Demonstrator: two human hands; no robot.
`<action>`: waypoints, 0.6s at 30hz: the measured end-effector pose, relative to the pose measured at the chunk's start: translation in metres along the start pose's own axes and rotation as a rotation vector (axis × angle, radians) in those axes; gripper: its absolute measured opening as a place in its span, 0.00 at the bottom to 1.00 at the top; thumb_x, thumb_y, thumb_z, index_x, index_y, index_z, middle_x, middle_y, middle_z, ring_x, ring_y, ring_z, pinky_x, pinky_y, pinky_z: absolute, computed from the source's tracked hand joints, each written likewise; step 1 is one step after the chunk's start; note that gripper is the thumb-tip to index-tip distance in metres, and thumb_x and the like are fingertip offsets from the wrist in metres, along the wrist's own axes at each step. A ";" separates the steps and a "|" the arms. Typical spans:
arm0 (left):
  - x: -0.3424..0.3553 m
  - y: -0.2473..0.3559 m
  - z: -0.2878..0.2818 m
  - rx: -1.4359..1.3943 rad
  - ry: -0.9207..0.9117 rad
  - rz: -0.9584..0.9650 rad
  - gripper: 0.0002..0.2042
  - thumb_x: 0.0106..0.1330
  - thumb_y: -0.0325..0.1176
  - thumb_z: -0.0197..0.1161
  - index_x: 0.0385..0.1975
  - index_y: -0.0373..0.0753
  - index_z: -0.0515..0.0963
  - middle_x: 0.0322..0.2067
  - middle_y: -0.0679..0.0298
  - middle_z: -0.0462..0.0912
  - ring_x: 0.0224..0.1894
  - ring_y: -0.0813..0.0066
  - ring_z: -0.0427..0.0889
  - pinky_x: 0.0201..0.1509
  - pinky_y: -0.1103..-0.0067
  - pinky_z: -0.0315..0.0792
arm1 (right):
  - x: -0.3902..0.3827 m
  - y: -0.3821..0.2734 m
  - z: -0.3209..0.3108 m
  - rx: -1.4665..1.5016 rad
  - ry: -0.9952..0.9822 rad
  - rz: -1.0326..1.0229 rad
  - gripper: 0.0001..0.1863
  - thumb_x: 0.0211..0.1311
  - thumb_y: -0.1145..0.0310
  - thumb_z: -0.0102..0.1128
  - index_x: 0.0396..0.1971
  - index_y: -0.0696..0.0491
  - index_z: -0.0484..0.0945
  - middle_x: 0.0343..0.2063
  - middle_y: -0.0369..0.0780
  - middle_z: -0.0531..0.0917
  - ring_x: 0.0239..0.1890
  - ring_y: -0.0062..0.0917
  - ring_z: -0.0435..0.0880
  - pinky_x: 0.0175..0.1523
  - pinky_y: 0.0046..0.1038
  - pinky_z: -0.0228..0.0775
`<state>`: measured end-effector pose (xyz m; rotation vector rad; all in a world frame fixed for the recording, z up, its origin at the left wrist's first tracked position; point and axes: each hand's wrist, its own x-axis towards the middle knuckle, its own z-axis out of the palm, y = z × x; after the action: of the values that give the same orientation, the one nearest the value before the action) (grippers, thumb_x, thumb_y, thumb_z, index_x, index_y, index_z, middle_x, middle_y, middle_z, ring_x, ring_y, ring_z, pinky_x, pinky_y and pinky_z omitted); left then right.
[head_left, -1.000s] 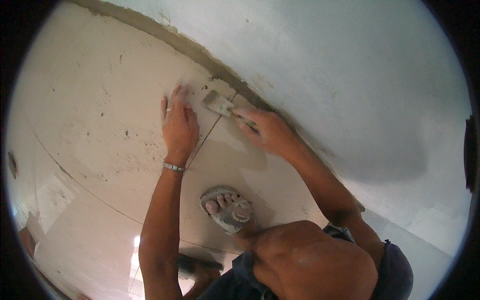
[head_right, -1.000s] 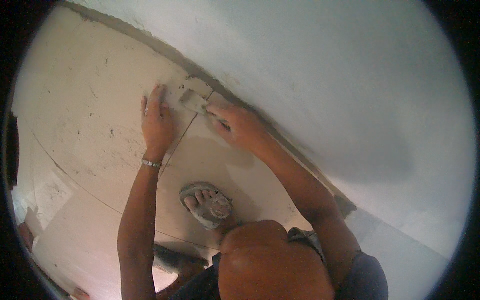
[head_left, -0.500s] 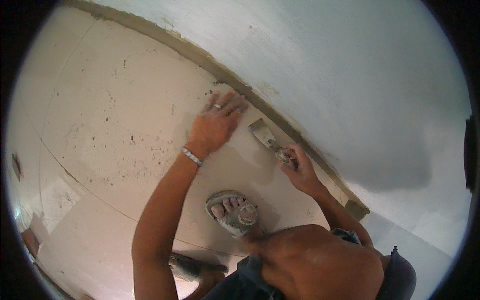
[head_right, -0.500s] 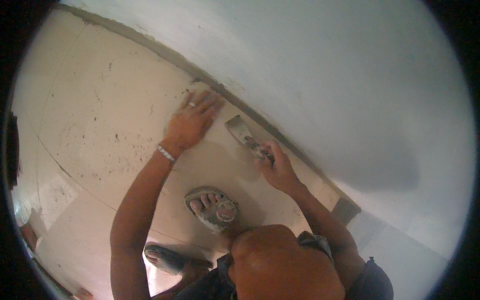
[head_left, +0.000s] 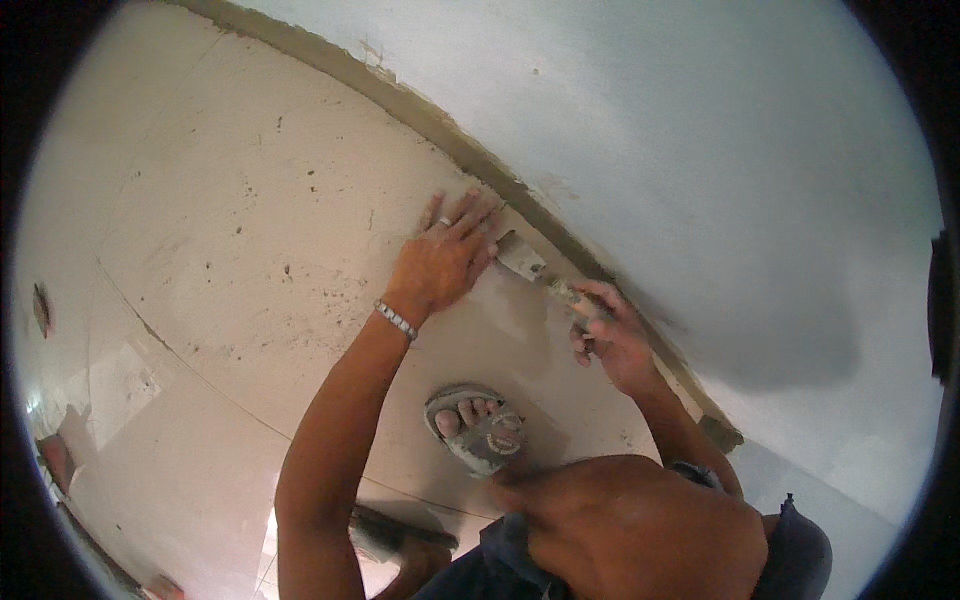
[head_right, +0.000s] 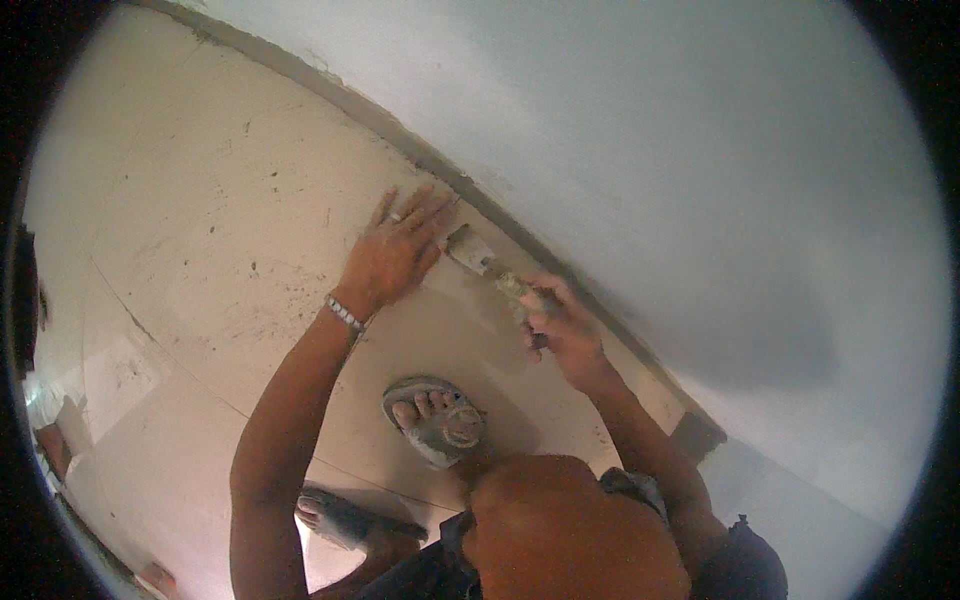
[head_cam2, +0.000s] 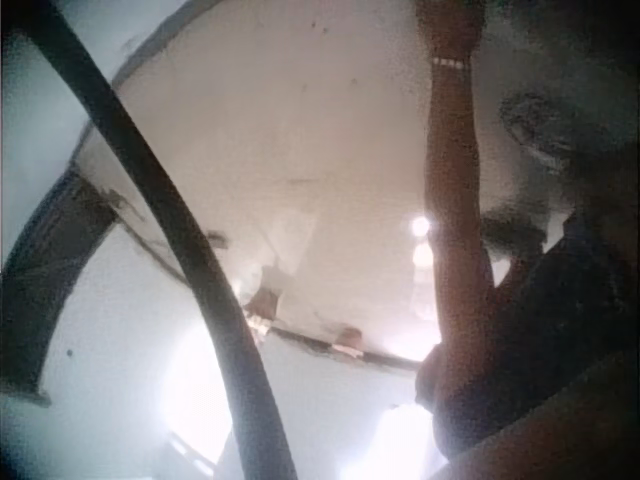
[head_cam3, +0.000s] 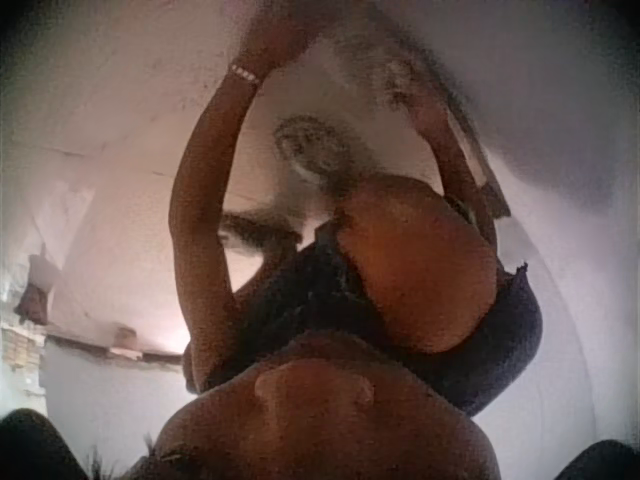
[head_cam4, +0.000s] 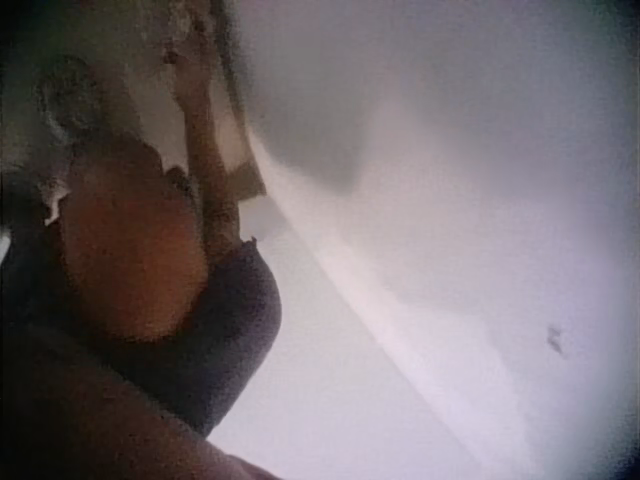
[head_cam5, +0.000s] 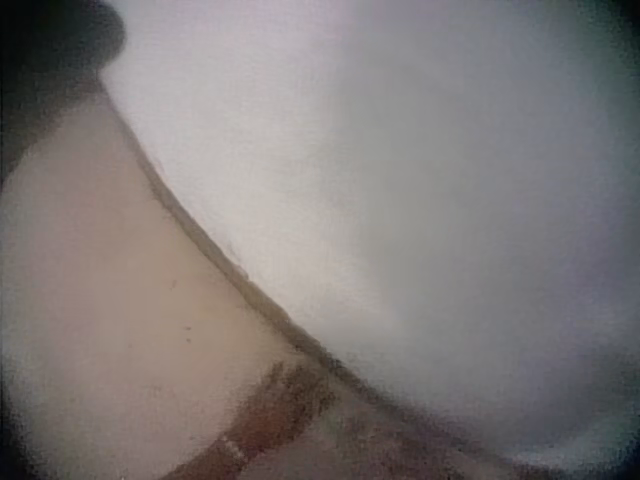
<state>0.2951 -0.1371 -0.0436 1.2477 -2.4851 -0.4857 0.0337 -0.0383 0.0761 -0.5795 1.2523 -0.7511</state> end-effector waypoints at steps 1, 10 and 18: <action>0.002 -0.009 -0.001 0.066 0.008 -0.051 0.22 0.77 0.45 0.48 0.69 0.51 0.68 0.72 0.66 0.64 0.76 0.60 0.56 0.80 0.57 0.46 | 0.003 -0.001 0.005 -0.009 0.006 -0.058 0.30 0.61 0.68 0.63 0.64 0.53 0.67 0.39 0.38 0.77 0.32 0.21 0.75 0.29 0.27 0.67; -0.013 -0.045 -0.015 0.322 0.119 -0.446 0.27 0.77 0.49 0.47 0.74 0.55 0.59 0.77 0.69 0.54 0.79 0.62 0.49 0.80 0.55 0.42 | 0.097 0.031 0.073 -0.415 0.386 -0.473 0.16 0.62 0.67 0.70 0.46 0.52 0.74 0.38 0.34 0.79 0.41 0.19 0.77 0.45 0.26 0.71; -0.026 -0.060 -0.027 0.365 0.144 -0.492 0.28 0.76 0.50 0.49 0.75 0.55 0.59 0.77 0.66 0.54 0.79 0.60 0.48 0.79 0.52 0.41 | 0.113 -0.008 0.090 -0.910 0.083 -1.148 0.16 0.56 0.76 0.68 0.43 0.54 0.75 0.38 0.40 0.78 0.41 0.30 0.79 0.47 0.29 0.73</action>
<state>0.3633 -0.1540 -0.0487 1.9765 -2.1969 -0.0383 0.1351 -0.1316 0.0326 -2.1315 1.2432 -1.0996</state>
